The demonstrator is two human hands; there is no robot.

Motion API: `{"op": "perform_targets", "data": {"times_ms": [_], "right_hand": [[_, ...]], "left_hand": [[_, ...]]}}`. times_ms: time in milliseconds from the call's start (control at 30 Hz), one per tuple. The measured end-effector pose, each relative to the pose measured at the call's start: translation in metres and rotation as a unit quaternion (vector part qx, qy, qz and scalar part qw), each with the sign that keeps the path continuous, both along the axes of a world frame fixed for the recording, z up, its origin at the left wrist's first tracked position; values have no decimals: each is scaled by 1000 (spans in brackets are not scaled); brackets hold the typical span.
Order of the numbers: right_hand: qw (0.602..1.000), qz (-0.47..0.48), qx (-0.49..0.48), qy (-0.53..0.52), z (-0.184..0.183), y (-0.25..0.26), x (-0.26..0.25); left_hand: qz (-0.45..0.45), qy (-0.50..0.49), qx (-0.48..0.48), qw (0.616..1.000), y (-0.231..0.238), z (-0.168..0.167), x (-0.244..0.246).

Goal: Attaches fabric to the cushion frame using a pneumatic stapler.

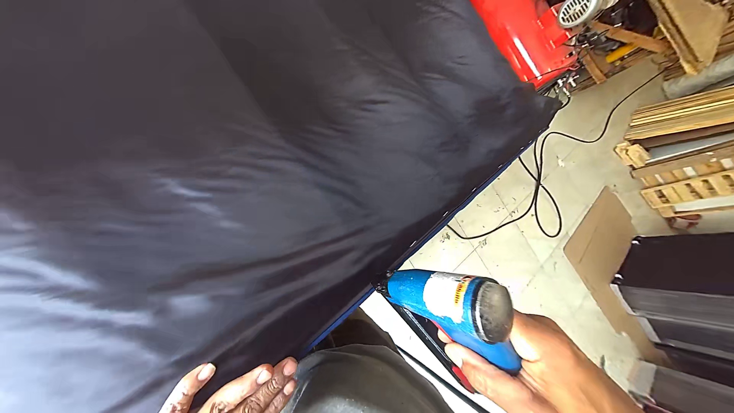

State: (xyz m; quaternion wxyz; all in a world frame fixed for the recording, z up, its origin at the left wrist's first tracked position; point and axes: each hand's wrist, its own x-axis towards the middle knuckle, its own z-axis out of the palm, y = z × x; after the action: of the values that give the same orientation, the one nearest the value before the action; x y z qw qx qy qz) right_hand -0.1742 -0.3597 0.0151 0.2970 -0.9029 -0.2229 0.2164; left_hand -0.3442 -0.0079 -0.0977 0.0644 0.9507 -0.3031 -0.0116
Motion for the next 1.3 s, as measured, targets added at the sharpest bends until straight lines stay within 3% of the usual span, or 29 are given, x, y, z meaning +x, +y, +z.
{"op": "perform_targets", "data": {"times_ms": [133, 567, 767, 1100, 1200, 1300], "right_hand": [[999, 22, -8, 44, 22, 31, -28], [996, 48, -28, 65, 18, 111, -121], [997, 72, -12, 39, 31, 154, -152], [994, 99, -48, 15, 25, 171, -172], [994, 99, -32, 17, 22, 167, -177], [994, 104, -22, 24, 21, 171, -181]], "left_hand": [[17, 7, -8, 1000, 19, 1, -30], [42, 21, -18, 999, 87, 3, -122], [50, -8, -127, 991, 103, 2, -139], [76, -130, -256, 955, 115, 4, -162], [154, -126, -342, 919, 122, 8, -169], [269, -147, -323, 895, 120, 2, -163]]}}
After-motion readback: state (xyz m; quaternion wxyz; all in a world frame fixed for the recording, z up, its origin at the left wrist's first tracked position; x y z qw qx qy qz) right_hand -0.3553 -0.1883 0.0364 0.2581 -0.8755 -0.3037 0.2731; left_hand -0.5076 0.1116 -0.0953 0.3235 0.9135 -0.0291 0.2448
